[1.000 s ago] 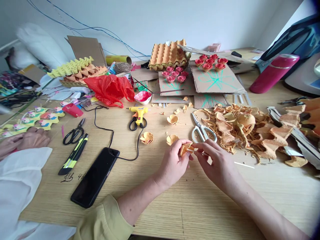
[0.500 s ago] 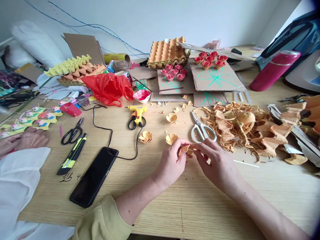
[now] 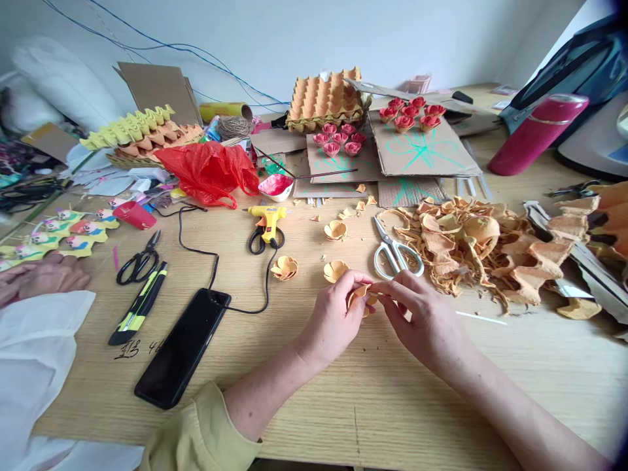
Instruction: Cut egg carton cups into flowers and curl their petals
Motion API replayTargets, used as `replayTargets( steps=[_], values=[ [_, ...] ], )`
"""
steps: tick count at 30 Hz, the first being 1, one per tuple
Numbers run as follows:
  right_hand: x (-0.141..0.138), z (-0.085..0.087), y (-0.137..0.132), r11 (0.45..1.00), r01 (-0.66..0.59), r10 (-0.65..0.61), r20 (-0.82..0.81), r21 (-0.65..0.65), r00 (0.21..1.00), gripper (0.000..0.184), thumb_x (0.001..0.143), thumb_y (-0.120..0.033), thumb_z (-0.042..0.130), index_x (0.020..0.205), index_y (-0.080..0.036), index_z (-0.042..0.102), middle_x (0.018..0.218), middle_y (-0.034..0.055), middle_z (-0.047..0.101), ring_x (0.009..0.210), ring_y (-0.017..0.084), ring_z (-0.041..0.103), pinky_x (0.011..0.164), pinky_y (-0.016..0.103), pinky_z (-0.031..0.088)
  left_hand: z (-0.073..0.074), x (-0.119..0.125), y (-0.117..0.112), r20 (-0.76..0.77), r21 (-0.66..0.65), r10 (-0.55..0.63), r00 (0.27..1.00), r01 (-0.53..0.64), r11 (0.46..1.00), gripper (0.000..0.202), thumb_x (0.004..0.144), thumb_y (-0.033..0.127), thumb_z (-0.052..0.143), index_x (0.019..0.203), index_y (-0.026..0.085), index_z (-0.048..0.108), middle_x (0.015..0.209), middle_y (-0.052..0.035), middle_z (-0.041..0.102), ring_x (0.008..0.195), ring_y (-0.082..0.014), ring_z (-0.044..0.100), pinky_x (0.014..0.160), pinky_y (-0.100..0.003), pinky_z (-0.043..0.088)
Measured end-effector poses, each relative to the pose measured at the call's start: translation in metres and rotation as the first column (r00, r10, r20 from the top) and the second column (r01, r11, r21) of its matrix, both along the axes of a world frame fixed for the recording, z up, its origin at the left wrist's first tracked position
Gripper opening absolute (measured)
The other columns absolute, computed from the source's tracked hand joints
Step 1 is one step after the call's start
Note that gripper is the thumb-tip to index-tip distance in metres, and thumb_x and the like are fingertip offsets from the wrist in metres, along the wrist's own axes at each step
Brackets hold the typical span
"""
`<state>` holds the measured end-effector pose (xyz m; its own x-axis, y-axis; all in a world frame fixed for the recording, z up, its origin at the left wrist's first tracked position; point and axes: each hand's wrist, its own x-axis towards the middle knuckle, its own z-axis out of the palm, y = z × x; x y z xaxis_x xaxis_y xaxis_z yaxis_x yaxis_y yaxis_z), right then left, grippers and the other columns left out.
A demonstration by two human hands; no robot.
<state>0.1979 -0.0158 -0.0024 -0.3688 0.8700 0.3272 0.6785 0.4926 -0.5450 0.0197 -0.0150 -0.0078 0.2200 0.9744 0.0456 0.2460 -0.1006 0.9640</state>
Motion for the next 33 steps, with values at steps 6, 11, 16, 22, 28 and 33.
replayTargets(
  steps=[6, 11, 16, 22, 28, 33],
  values=[
    [0.0005, 0.0007, -0.0008, 0.999, -0.027, 0.028, -0.032, 0.019, 0.999, 0.023, 0.097, -0.014, 0.05, 0.106, -0.021, 0.07, 0.087, 0.0035, 0.058, 0.067, 0.014, 0.057, 0.06, 0.026, 0.043, 0.0032, 0.0015, -0.0008, 0.076, -0.098, 0.02, 0.997, -0.012, 0.995, 0.011, 0.095, 0.024, 0.053, 0.103, 0.019, 0.06, 0.098, -0.0055, 0.074, 0.074, -0.0156, 0.075, 0.052, -0.019, 0.058],
    [0.0003, 0.0017, -0.0013, 0.996, -0.041, 0.041, 0.0, 0.076, 0.999, 0.023, 0.096, -0.012, 0.05, 0.103, -0.021, 0.07, 0.084, 0.0032, 0.057, 0.064, 0.013, 0.054, 0.056, 0.024, 0.039, 0.0034, 0.0024, -0.0009, 0.122, -0.14, 0.028, 0.992, -0.011, 0.99, 0.012, 0.095, 0.03, 0.057, 0.098, 0.019, 0.059, 0.09, -0.004, 0.072, 0.073, -0.015, 0.075, 0.053, -0.017, 0.057],
    [0.0, 0.0037, -0.0016, 0.969, -0.077, 0.043, 0.149, 0.235, 0.988, 0.025, 0.098, -0.012, 0.047, 0.098, -0.018, 0.07, 0.08, 0.004, 0.054, 0.063, 0.014, 0.05, 0.059, 0.027, 0.039, 0.0016, 0.0027, 0.0012, 0.226, -0.195, 0.022, 0.974, 0.023, 0.98, 0.017, 0.094, 0.034, 0.06, 0.094, 0.018, 0.056, 0.082, -0.0022, 0.069, 0.068, -0.0148, 0.074, 0.053, -0.019, 0.055],
    [-0.0003, 0.0047, -0.0003, 0.987, -0.025, 0.018, 0.045, 0.161, 0.999, 0.019, 0.099, -0.015, 0.051, 0.108, -0.018, 0.067, 0.087, 0.0045, 0.057, 0.065, 0.013, 0.053, 0.058, 0.026, 0.041, 0.004, 0.0018, 0.0004, 0.128, 0.06, 0.015, 0.992, -0.023, 0.998, 0.006, 0.097, 0.023, 0.056, 0.1, 0.018, 0.058, 0.089, -0.004, 0.073, 0.078, -0.0144, 0.075, 0.069, -0.022, 0.056],
    [-0.0007, 0.0054, -0.0009, 0.981, -0.028, 0.024, 0.025, 0.192, 0.999, 0.018, 0.098, -0.012, 0.052, 0.103, -0.018, 0.068, 0.084, 0.0033, 0.056, 0.064, 0.013, 0.052, 0.057, 0.025, 0.04, 0.004, 0.0009, -0.0012, 0.038, 0.134, 0.04, 0.998, -0.045, 0.99, 0.001, 0.095, 0.019, 0.057, 0.095, 0.019, 0.057, 0.085, -0.0032, 0.075, 0.078, -0.0135, 0.073, 0.069, -0.022, 0.054],
    [0.0017, 0.0046, -0.0013, 0.948, -0.072, 0.024, 0.157, 0.311, 0.987, 0.019, 0.098, -0.012, 0.052, 0.103, -0.018, 0.07, 0.08, 0.0036, 0.054, 0.065, 0.015, 0.05, 0.061, 0.028, 0.041, 0.0016, 0.0023, 0.0001, 0.087, 0.034, 0.016, 0.996, -0.019, 0.999, 0.012, 0.095, 0.028, 0.059, 0.09, 0.018, 0.056, 0.082, -0.0034, 0.075, 0.072, -0.0129, 0.071, 0.065, -0.021, 0.053]
  ],
)
